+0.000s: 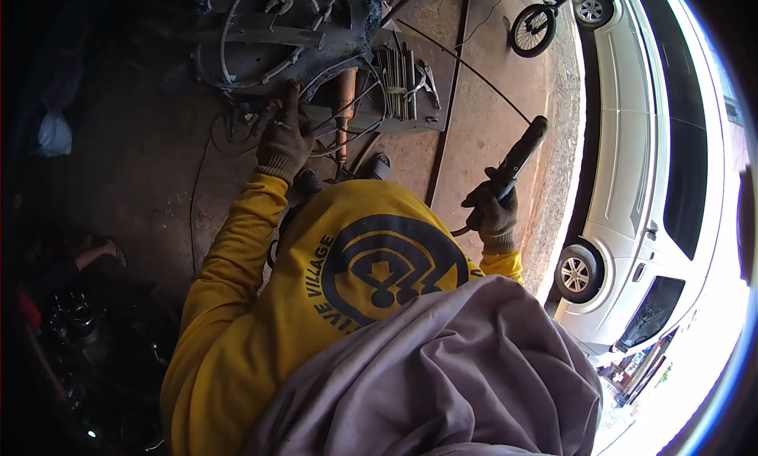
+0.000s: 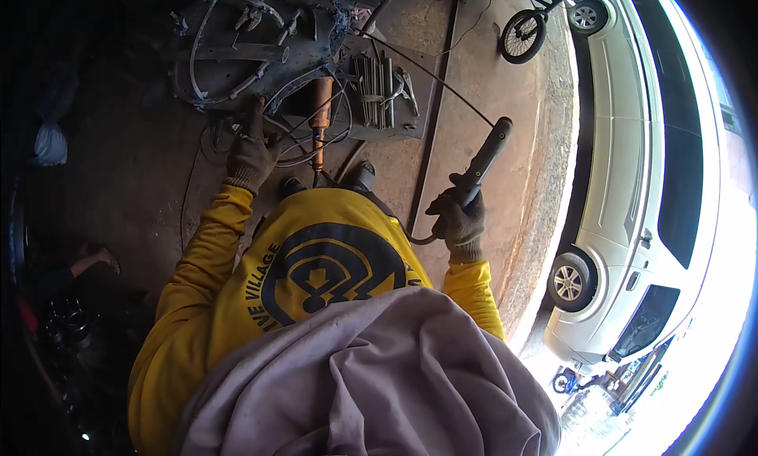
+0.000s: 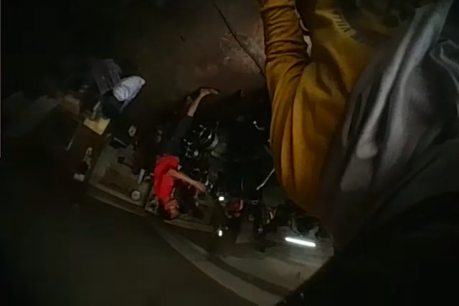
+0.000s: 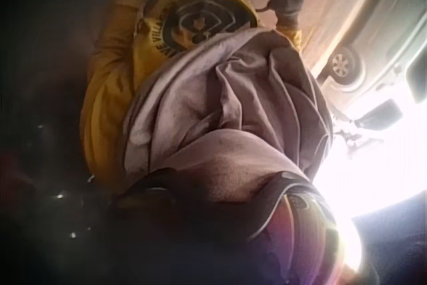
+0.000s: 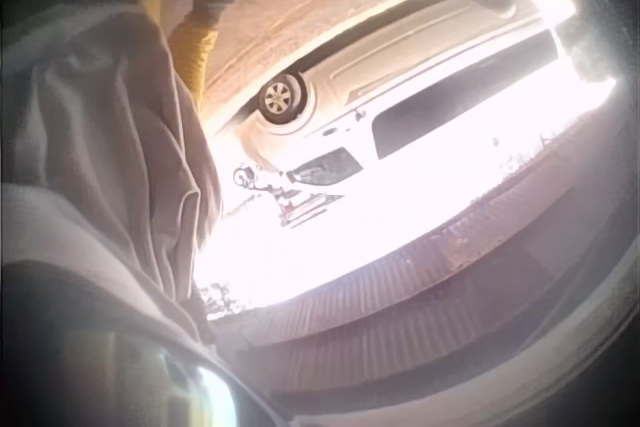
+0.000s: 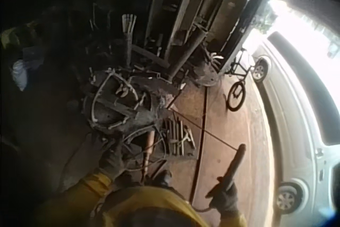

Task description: The person welds curved metal rods together on a metal workbench by holding them with gloved hands and applying a welding torch.

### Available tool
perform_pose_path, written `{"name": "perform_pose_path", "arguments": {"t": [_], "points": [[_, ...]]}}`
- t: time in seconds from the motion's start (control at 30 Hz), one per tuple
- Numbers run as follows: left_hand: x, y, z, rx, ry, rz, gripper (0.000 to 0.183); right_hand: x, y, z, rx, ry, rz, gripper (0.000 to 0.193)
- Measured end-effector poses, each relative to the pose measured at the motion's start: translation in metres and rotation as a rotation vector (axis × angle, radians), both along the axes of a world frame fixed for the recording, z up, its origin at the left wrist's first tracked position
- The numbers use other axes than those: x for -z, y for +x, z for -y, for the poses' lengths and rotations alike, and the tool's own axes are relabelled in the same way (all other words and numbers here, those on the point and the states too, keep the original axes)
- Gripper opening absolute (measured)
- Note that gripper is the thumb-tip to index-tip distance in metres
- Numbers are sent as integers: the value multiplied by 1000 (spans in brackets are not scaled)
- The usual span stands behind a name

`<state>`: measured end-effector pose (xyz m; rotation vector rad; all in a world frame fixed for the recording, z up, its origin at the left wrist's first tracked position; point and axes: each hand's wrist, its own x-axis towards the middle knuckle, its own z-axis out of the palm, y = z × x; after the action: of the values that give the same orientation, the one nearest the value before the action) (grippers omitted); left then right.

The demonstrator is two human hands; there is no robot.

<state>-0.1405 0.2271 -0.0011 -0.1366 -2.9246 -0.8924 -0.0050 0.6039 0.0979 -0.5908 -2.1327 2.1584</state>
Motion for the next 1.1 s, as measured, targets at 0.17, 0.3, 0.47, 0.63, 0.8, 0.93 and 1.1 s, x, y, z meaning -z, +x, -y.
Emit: {"name": "perform_pose_path", "arguments": {"t": [0.17,0.3,0.47,0.63,0.8,0.93,1.1], "points": [[-18,1,-2,-11,-61,140,88,-11,9,17,81,41,63,45],[-5,1,3,-8,-46,21,88,7,17,1,-32,-15,3,44],[-21,0,-5,1,48,50,85,19,16,-2,-49,33,15,46],[-24,0,-6,24,81,150,79,22,13,-3,-97,107,39,48],[-23,-1,-6,27,148,137,78,23,14,-5,-119,191,64,46],[-24,0,-7,24,163,156,77,26,15,-5,-120,197,64,45],[-20,0,-6,15,162,152,78,21,15,-1,-110,201,105,45]]}}
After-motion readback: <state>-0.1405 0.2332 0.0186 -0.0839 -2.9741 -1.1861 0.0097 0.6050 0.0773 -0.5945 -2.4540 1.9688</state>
